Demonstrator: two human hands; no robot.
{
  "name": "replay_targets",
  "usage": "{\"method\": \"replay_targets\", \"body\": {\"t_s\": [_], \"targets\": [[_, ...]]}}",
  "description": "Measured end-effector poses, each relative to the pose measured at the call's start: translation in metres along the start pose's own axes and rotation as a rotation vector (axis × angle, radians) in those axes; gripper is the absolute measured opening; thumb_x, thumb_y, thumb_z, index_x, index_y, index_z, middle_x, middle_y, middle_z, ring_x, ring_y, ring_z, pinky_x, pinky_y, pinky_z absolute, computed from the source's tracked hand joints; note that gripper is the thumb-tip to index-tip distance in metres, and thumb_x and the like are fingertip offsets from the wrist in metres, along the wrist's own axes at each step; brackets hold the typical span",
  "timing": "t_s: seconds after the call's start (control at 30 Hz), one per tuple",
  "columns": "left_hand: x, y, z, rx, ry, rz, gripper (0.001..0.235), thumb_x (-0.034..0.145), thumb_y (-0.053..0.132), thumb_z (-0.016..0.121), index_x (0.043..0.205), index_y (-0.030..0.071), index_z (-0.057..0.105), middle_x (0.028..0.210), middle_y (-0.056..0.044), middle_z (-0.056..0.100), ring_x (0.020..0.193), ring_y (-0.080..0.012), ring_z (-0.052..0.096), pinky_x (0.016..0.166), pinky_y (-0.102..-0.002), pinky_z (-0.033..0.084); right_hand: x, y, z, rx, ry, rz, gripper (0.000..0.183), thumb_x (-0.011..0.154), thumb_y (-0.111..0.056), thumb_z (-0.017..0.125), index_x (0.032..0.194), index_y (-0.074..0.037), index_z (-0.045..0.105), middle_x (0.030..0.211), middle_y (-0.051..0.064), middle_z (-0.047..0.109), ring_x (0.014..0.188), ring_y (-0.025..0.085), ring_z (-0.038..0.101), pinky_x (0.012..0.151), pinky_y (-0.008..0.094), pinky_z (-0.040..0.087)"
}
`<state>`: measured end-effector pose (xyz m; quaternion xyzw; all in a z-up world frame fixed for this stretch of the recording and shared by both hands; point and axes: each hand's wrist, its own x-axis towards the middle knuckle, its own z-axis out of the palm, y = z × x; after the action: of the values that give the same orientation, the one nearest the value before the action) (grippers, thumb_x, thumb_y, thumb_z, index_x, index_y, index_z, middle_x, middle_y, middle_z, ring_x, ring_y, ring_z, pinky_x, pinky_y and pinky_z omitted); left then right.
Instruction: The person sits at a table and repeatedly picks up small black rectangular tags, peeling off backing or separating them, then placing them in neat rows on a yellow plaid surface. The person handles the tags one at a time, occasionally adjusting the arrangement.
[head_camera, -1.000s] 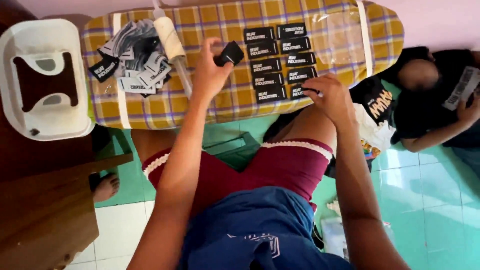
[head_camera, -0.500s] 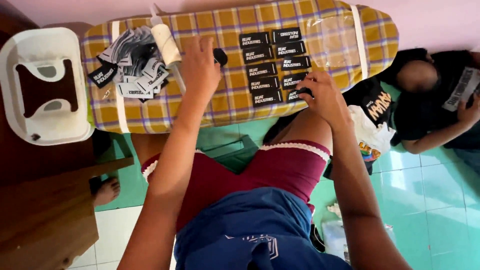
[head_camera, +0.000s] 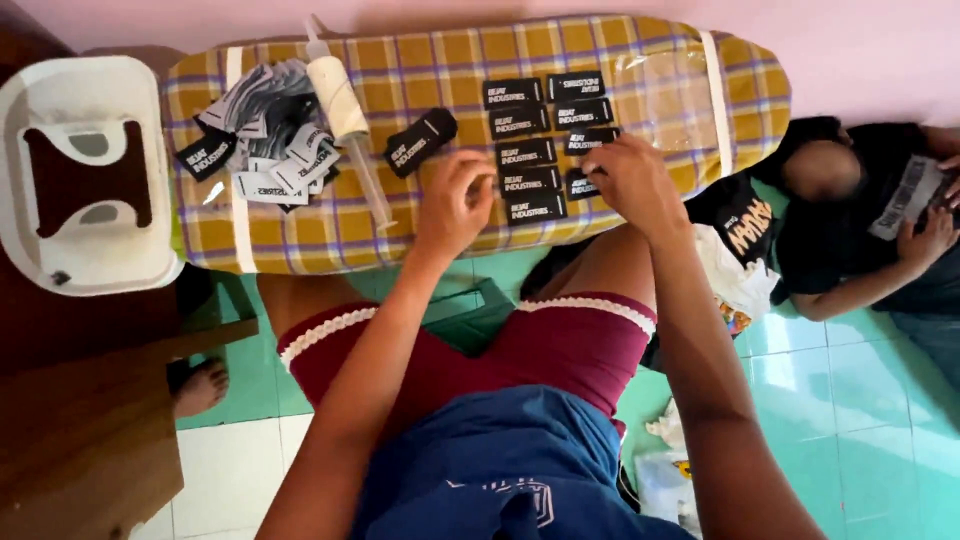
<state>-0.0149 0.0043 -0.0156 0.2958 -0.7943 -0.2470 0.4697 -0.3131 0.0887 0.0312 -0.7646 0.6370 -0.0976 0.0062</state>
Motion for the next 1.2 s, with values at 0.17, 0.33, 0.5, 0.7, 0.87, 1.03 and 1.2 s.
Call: {"method": "replay_targets", "body": {"t_s": [0.17, 0.33, 0.5, 0.7, 0.87, 1.03, 1.2], "targets": [[-0.007, -0.022, 0.014, -0.095, 0.059, -0.109, 0.011, 0.089, 0.009, 0.068, 0.096, 0.018, 0.069, 0.102, -0.001, 0.066, 0.097, -0.0264, 0.069, 0.086, -0.037, 0.055, -0.007, -0.016, -0.024, -0.035, -0.025, 0.037, 0.015, 0.090, -0.016, 0.077, 0.102, -0.020, 0.070, 0.097, 0.002, 0.073, 0.099, 0.028, 0.067, 0.084, 0.043, 0.054], [-0.006, -0.008, 0.006, -0.113, -0.010, -0.154, 0.011, 0.088, 0.010, 0.070, 0.096, 0.017, 0.071, 0.097, -0.001, 0.068, 0.092, -0.0259, 0.071, 0.082, -0.037, 0.057, -0.009, -0.069, -0.070, -0.011, -0.093, 0.123, 0.006, 0.094, -0.015, 0.073, 0.097, -0.020, 0.073, 0.101, 0.002, 0.073, 0.101, 0.028, 0.067, 0.086, 0.040, 0.051], [0.001, 0.001, -0.003, -0.004, -0.126, -0.006, 0.009, 0.088, 0.030, 0.076, 0.092, 0.022, 0.074, 0.098, 0.002, 0.066, 0.092, -0.0221, 0.068, 0.083, -0.036, 0.052, 0.009, -0.119, -0.065, 0.117, -0.119, 0.047, 0.007, 0.090, -0.016, 0.073, 0.097, -0.019, 0.073, 0.093, 0.007, 0.072, 0.096, 0.035, 0.070, 0.086, 0.046, 0.054], [-0.014, -0.007, 0.010, 0.206, -0.135, 0.103, 0.016, 0.079, 0.038, 0.080, 0.075, 0.024, 0.075, 0.083, 0.001, 0.064, 0.086, -0.0207, 0.062, 0.081, -0.037, 0.044, 0.003, -0.095, 0.008, 0.022, -0.017, -0.006, 0.006, 0.096, -0.024, 0.070, 0.099, -0.026, 0.074, 0.102, -0.001, 0.069, 0.102, 0.025, 0.064, 0.084, 0.039, 0.046], [-0.002, 0.009, -0.012, 0.082, -0.243, 0.029, 0.018, 0.091, 0.033, 0.072, 0.077, 0.022, 0.075, 0.083, 0.004, 0.064, 0.086, -0.0165, 0.060, 0.081, -0.033, 0.041, 0.004, -0.105, 0.003, 0.002, 0.041, -0.010, 0.011, 0.098, -0.026, 0.070, 0.108, -0.025, 0.073, 0.099, -0.001, 0.069, 0.098, 0.023, 0.063, 0.080, 0.037, 0.044], [0.007, 0.022, -0.029, -0.048, -0.308, -0.049, 0.015, 0.093, 0.030, 0.072, 0.085, 0.019, 0.077, 0.090, 0.001, 0.069, 0.091, -0.0188, 0.064, 0.083, -0.035, 0.045, 0.006, -0.104, 0.003, 0.007, 0.061, -0.019, 0.005, 0.099, -0.024, 0.069, 0.101, -0.023, 0.073, 0.102, -0.002, 0.069, 0.099, 0.022, 0.061, 0.079, 0.035, 0.042], [-0.001, 0.007, -0.017, -0.116, -0.234, -0.117, 0.019, 0.097, 0.030, 0.065, 0.100, 0.016, 0.077, 0.099, -0.002, 0.068, 0.096, -0.0240, 0.064, 0.083, -0.039, 0.048, 0.020, -0.095, -0.005, -0.081, 0.078, -0.024, 0.006, 0.094, -0.019, 0.073, 0.097, -0.024, 0.071, 0.097, -0.002, 0.068, 0.099, 0.024, 0.064, 0.078, 0.036, 0.043]]}}
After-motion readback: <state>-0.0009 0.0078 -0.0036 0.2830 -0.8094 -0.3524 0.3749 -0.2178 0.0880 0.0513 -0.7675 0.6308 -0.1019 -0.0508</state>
